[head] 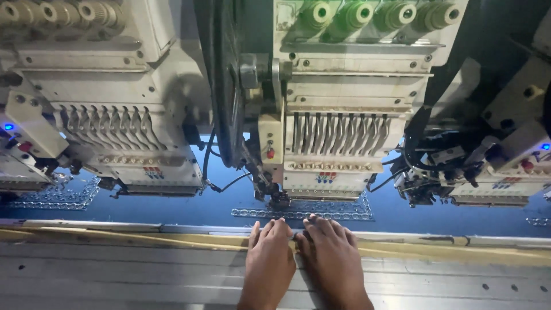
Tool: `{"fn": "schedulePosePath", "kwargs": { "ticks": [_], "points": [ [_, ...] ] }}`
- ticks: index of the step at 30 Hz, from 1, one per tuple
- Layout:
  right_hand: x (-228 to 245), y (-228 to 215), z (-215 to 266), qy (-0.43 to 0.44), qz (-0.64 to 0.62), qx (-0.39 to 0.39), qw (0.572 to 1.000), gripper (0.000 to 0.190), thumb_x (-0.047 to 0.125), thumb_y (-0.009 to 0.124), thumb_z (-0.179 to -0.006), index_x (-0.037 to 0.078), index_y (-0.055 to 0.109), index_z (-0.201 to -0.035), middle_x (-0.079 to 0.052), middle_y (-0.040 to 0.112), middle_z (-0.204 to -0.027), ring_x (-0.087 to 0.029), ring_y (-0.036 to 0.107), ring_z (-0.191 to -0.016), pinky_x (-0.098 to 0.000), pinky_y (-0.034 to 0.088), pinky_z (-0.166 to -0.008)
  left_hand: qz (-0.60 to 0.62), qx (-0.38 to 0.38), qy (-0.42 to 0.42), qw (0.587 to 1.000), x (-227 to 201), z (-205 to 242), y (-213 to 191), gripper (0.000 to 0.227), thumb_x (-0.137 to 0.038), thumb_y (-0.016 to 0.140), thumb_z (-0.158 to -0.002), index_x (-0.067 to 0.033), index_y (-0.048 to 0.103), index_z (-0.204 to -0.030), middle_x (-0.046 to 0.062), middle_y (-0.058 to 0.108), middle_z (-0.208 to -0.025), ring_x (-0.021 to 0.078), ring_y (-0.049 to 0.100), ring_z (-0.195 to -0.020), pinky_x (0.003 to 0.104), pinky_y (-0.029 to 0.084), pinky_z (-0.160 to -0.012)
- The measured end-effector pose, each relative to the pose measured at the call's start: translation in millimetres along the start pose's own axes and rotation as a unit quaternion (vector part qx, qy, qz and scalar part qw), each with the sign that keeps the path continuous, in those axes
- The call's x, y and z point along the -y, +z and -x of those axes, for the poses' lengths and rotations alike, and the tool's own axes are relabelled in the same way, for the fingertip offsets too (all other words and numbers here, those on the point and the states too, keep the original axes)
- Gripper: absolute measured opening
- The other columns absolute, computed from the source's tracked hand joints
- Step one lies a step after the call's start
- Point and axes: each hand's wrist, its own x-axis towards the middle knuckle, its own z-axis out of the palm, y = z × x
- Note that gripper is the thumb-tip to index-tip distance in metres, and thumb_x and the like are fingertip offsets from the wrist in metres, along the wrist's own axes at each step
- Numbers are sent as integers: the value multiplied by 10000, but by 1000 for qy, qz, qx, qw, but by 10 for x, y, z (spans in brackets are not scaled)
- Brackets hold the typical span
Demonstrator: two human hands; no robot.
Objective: Operating an industrial multi-head embroidery machine, including threading and using the control panel.
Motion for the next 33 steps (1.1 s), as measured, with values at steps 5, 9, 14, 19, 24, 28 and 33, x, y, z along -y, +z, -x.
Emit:
{"fn": "schedulePosePath", "kwargs": {
  "ticks": [5,9,14,19,24,28,33],
  "points": [
    [52,-66,20,-5,-18,4,1000,425,424,459,-988,182,671,-1266,4,658,-1347,-249,562,-1281,-506,379,-1089,18,2,1,1000,-70,33,-84,316,87,570,-816,-104,604,-1065,66,719,-1044,239,619,-1155,481,171,-1281],
    [93,-142,23,18,-30,33,999,411,419,490,-988,177,672,-1266,23,681,-1307,-240,575,-1268,-513,400,-1087,3,-12,13,1000,-52,19,-47,288,68,574,-814,-103,606,-1043,53,709,-1025,244,617,-1138,491,180,-1269],
    [206,-249,47,40,-19,62,997,412,449,451,-1010,182,658,-1245,-21,617,-1274,-255,562,-1212,-503,468,-1006,-15,2,4,1000,-40,21,-50,292,36,679,-808,-122,609,-1043,41,715,-1026,223,626,-1140,488,169,-1278],
    [106,-154,9,40,-24,67,997,414,436,471,-1002,186,643,-1284,-66,565,-1245,-275,541,-1172,-519,472,-974,-14,7,2,1000,-72,15,-81,245,31,642,-848,-121,603,-1036,43,708,-1045,227,621,-1151,508,166,-1278],
    [251,-344,20,74,-22,125,989,441,481,401,-1027,200,622,-1285,-40,555,-1237,-213,539,-1171,-464,475,-1005,-20,2,-9,1000,-82,14,-74,215,40,630,-836,-124,550,-951,54,699,-964,249,632,-1086,524,179,-1278],
    [208,-288,6,57,-16,114,992,438,487,415,-1026,173,626,-1245,-54,554,-1262,-246,536,-1188,-494,440,-1028,-4,-16,3,1000,-58,13,-50,226,62,602,-827,-127,547,-938,57,690,-937,253,630,-1063,530,180,-1276],
    [161,-252,12,55,-18,100,993,488,489,433,-1011,145,600,-1314,-64,569,-1258,-267,537,-1185,-499,418,-1042,-7,15,-13,1000,-104,10,-109,195,31,611,-864,-124,563,-972,52,692,-989,240,626,-1108,522,156,-1290]
  ]
}}
